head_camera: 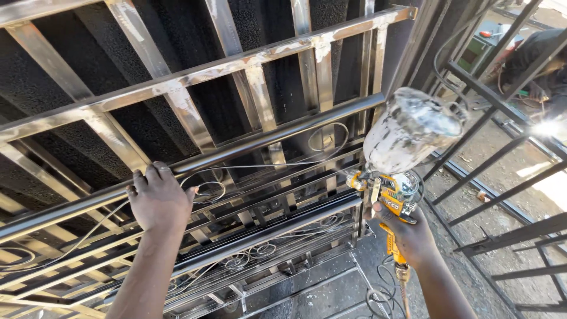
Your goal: Spray painting a decorative metal gate using a pneumatic spray gun
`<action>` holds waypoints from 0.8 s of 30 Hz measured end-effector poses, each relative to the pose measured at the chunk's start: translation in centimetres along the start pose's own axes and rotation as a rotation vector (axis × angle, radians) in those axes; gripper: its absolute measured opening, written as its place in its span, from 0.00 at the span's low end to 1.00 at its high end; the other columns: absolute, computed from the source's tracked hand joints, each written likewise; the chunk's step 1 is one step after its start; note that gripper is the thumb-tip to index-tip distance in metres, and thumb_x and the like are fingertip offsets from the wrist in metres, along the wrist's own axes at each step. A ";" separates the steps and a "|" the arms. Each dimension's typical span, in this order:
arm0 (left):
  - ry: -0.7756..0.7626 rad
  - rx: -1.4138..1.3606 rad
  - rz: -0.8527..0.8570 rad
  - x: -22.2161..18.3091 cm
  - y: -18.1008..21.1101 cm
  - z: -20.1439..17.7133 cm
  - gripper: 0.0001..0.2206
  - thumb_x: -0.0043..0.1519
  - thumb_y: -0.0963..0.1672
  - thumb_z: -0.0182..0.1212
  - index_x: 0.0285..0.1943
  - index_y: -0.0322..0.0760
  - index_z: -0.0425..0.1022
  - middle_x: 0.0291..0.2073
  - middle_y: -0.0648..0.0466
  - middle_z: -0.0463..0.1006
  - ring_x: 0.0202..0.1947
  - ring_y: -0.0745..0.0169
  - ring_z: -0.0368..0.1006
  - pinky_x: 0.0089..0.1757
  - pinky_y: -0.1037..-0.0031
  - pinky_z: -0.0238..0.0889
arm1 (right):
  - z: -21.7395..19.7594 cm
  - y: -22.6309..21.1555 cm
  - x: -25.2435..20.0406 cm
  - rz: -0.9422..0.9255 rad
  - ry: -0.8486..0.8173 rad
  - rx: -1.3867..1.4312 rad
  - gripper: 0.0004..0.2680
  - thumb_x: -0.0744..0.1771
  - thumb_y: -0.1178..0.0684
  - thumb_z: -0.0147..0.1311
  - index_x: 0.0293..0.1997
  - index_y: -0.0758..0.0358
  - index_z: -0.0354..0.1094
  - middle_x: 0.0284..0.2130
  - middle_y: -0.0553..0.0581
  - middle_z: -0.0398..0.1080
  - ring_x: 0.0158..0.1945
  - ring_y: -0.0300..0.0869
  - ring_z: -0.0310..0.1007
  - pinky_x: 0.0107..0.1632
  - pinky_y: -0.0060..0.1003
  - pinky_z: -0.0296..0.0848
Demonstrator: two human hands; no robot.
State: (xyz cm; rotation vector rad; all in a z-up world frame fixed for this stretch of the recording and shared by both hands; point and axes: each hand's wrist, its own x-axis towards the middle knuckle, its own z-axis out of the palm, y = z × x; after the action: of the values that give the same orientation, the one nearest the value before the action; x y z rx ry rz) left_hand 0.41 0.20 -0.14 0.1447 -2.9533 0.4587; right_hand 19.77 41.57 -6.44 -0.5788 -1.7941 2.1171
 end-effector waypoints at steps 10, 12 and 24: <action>-0.039 -0.032 0.024 -0.7 -1.3 -3.2 0.41 0.63 0.66 0.43 0.76 0.38 0.58 0.67 0.47 0.70 0.68 0.43 0.64 0.57 0.54 0.64 | -0.1 -2.5 -1.5 -0.039 0.065 -0.129 0.08 0.67 0.50 0.56 0.43 0.64 0.75 0.41 0.62 0.81 0.51 0.51 0.82 0.58 0.53 0.75; -0.208 -0.131 0.068 -1.3 -2.0 -6.0 0.30 0.70 0.60 0.37 0.76 0.45 0.59 0.69 0.50 0.68 0.68 0.44 0.64 0.61 0.48 0.63 | -0.9 -2.4 -1.4 -0.044 0.100 -0.124 0.12 0.66 0.54 0.58 0.52 0.68 0.72 0.38 0.67 0.78 0.41 0.53 0.80 0.54 0.50 0.75; -0.594 -0.488 0.052 -0.9 -6.8 -9.4 0.30 0.66 0.61 0.44 0.76 0.56 0.61 0.64 0.47 0.72 0.49 0.48 0.77 0.50 0.59 0.65 | -2.6 1.1 -6.4 0.003 -0.042 -0.040 0.12 0.67 0.60 0.51 0.53 0.80 0.72 0.40 0.75 0.78 0.45 0.59 0.79 0.58 0.53 0.74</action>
State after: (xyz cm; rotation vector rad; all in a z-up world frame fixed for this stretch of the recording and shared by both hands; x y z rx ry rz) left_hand 3.34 -3.34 10.53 0.1682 -3.5372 -0.3805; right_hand 26.67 40.57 -7.18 -0.5513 -1.8629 2.1151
